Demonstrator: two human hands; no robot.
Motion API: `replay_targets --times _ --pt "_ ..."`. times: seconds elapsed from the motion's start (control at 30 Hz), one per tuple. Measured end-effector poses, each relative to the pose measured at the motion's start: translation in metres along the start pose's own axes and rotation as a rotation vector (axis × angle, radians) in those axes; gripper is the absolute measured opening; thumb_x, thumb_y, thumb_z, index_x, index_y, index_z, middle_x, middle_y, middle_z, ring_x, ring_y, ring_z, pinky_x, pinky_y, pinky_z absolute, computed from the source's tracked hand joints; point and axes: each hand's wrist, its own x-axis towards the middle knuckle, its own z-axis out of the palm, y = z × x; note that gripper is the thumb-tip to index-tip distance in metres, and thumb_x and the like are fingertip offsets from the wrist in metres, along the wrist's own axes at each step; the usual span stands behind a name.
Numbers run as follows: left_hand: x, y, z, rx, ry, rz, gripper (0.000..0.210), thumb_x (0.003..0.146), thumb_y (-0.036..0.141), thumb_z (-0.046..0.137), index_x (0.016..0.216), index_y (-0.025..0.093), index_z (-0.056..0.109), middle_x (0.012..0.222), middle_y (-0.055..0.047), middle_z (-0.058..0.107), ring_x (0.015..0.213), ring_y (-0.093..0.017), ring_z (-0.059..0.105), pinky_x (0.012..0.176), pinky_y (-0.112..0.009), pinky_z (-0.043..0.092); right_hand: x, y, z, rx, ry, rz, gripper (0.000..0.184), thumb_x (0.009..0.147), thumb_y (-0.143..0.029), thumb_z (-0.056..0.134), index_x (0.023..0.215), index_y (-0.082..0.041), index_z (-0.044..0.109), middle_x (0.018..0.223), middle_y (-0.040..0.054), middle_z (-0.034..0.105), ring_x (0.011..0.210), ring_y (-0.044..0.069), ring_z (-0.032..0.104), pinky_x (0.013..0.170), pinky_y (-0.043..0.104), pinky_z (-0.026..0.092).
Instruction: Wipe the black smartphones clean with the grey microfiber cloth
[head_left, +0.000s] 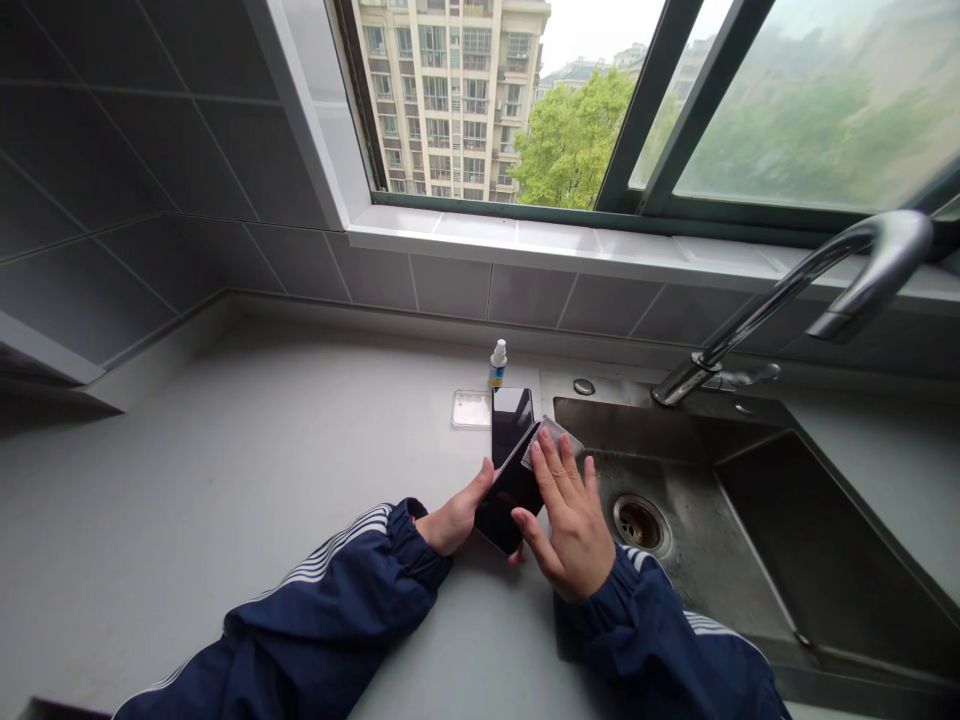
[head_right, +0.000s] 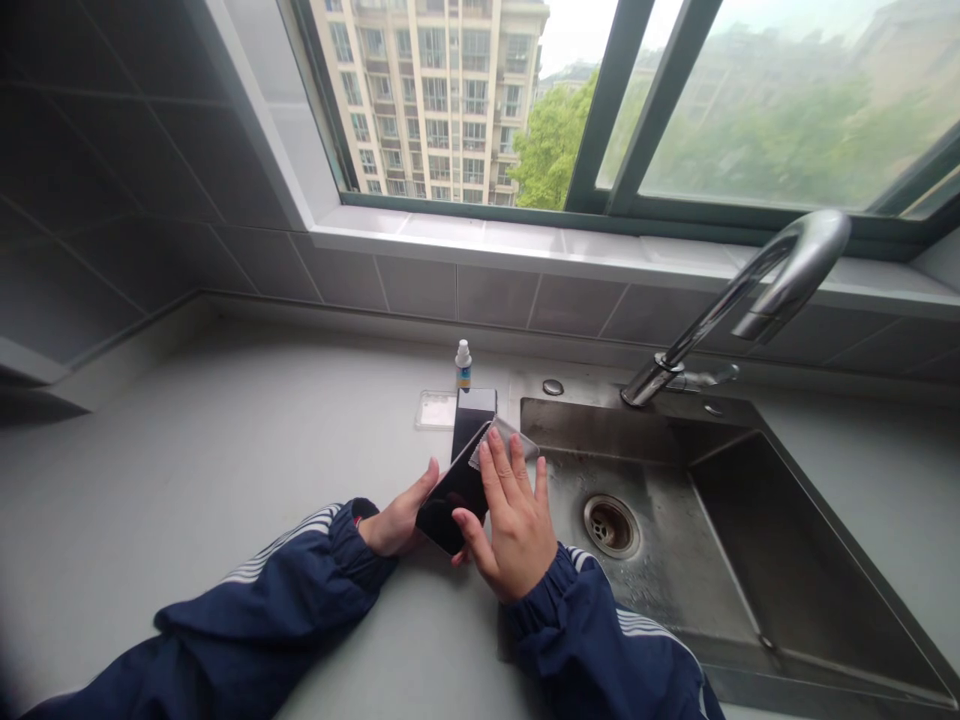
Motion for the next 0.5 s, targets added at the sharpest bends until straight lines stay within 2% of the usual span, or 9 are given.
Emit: replay_targets --times 0.13,0.2,0.3,0.4,0.5 --pt "0.0 -0.001 0.002 -0.03 0.076 0.095 0.071 0.095 0.063 0.019 0.139 0.016 0.05 0.089 -0.011 0.071 0.066 -0.019 0.066 0.063 -0.031 0.05 -0.004 -0.007 0.002 0.009 -0.059 -0.082 0.074 0.098 -0.049 0.039 0.156 -0.013 0.01 0.16 0.013 0.02 0.149 0.035 0.01 0.116 0.062 0.012" --pt "-0.001 0.0 0.004 -0.076 0.115 0.084 0.07 0.096 0.062 0.02 0.14 0.016 0.049 0.097 -0.012 0.072 0.071 -0.019 0.067 0.071 -0.033 0.05 -0.006 -0.013 0.003 0.005 -0.096 -0.13 0.077 0.097 -0.051 0.041 0.156 -0.012 0.011 0.16 0.0127 0.02 0.149 0.036 0.011 0.117 0.062 0.007" --pt "-0.003 0.003 0.007 -0.147 0.169 0.07 0.074 0.094 0.064 0.021 0.139 0.012 0.05 0.104 -0.015 0.072 0.084 -0.023 0.07 0.087 -0.038 0.049 -0.009 -0.021 0.004 0.004 -0.144 -0.202 0.08 0.095 -0.055 0.043 0.155 -0.011 0.013 0.16 0.012 0.02 0.149 0.036 0.011 0.117 0.061 -0.001" --pt "-0.003 0.008 0.01 -0.217 0.244 0.115 0.077 0.093 0.065 0.028 0.136 0.005 0.052 0.111 -0.018 0.07 0.105 -0.027 0.066 0.104 -0.039 0.039 -0.009 -0.027 0.001 0.012 -0.194 -0.28 0.08 0.095 -0.057 0.043 0.154 -0.009 0.017 0.16 0.011 0.019 0.149 0.036 0.01 0.118 0.059 -0.007" --pt "-0.004 0.013 0.013 -0.29 0.261 0.085 0.082 0.091 0.069 0.029 0.134 0.003 0.054 0.115 -0.021 0.069 0.113 -0.029 0.063 0.109 -0.039 0.035 -0.007 -0.029 -0.004 0.019 -0.249 -0.348 0.078 0.095 -0.058 0.041 0.153 -0.009 0.022 0.16 0.0099 0.018 0.149 0.034 0.01 0.118 0.056 -0.011"
